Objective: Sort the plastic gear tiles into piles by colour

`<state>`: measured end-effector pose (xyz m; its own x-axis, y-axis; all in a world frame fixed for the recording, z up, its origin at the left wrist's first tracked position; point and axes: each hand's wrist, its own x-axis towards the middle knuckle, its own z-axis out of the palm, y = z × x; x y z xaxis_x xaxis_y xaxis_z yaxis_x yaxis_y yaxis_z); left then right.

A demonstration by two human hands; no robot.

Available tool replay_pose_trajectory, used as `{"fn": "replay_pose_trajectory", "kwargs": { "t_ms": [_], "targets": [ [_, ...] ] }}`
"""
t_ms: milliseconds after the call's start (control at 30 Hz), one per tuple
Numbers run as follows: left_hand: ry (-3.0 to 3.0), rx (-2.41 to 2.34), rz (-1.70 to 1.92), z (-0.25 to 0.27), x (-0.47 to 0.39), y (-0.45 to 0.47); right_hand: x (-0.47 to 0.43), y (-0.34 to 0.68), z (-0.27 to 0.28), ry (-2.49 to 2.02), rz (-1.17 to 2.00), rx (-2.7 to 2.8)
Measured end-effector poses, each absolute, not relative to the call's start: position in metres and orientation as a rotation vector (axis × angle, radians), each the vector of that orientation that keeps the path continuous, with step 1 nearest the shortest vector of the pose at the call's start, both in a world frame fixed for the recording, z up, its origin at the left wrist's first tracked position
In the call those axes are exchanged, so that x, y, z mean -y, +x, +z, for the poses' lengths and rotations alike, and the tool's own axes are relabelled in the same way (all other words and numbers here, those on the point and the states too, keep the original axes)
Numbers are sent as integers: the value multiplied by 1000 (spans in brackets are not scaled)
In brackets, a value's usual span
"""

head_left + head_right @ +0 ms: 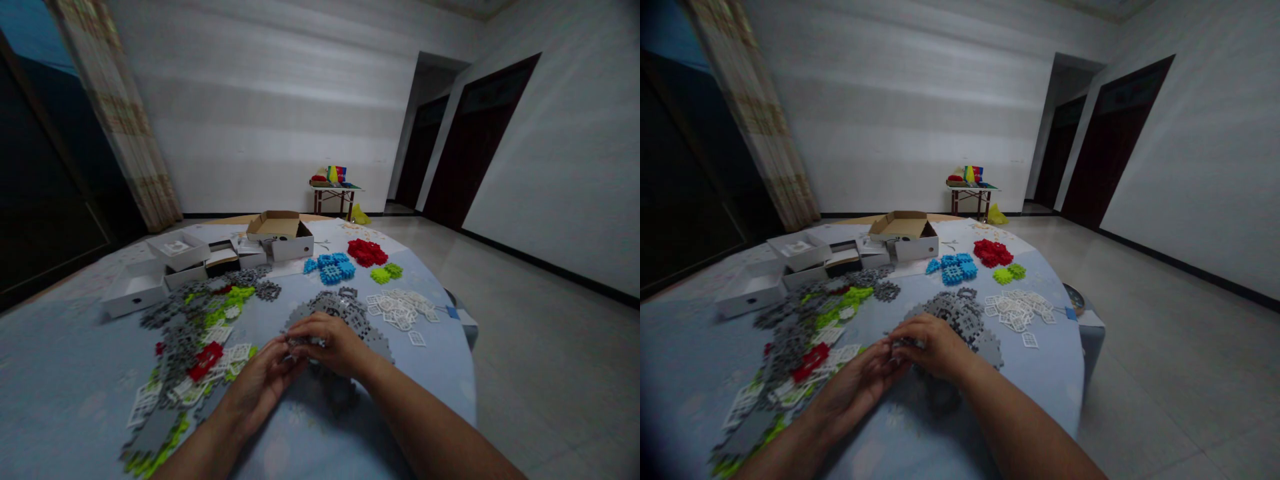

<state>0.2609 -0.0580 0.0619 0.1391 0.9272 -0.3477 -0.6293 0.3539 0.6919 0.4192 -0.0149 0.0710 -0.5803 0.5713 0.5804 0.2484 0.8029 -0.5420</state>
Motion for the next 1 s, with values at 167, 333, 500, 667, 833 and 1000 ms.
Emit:
{"fn": "replay_pose_trajectory", "kwargs": {
  "t_ms": [167,333,500,667,833,1000],
  "targets": [
    [515,-914,1141,56,57,261,12,421,72,-734,450,2056],
    [644,-1101,1162,62,53,255,2,438,73,-982,445,2001],
    [778,-1235,1184,78,48,242,-9,458,75,-1205,280,2024],
    [988,-1378,1160,96,44,223,-3,451,84,-1198,219,1978],
    [1251,-1585,1226,136,38,219,33,417,86,-1024,327,2377],
    [1423,-1434,1086,167,26,272,64,400,83,-762,303,2771]
  ]
}}
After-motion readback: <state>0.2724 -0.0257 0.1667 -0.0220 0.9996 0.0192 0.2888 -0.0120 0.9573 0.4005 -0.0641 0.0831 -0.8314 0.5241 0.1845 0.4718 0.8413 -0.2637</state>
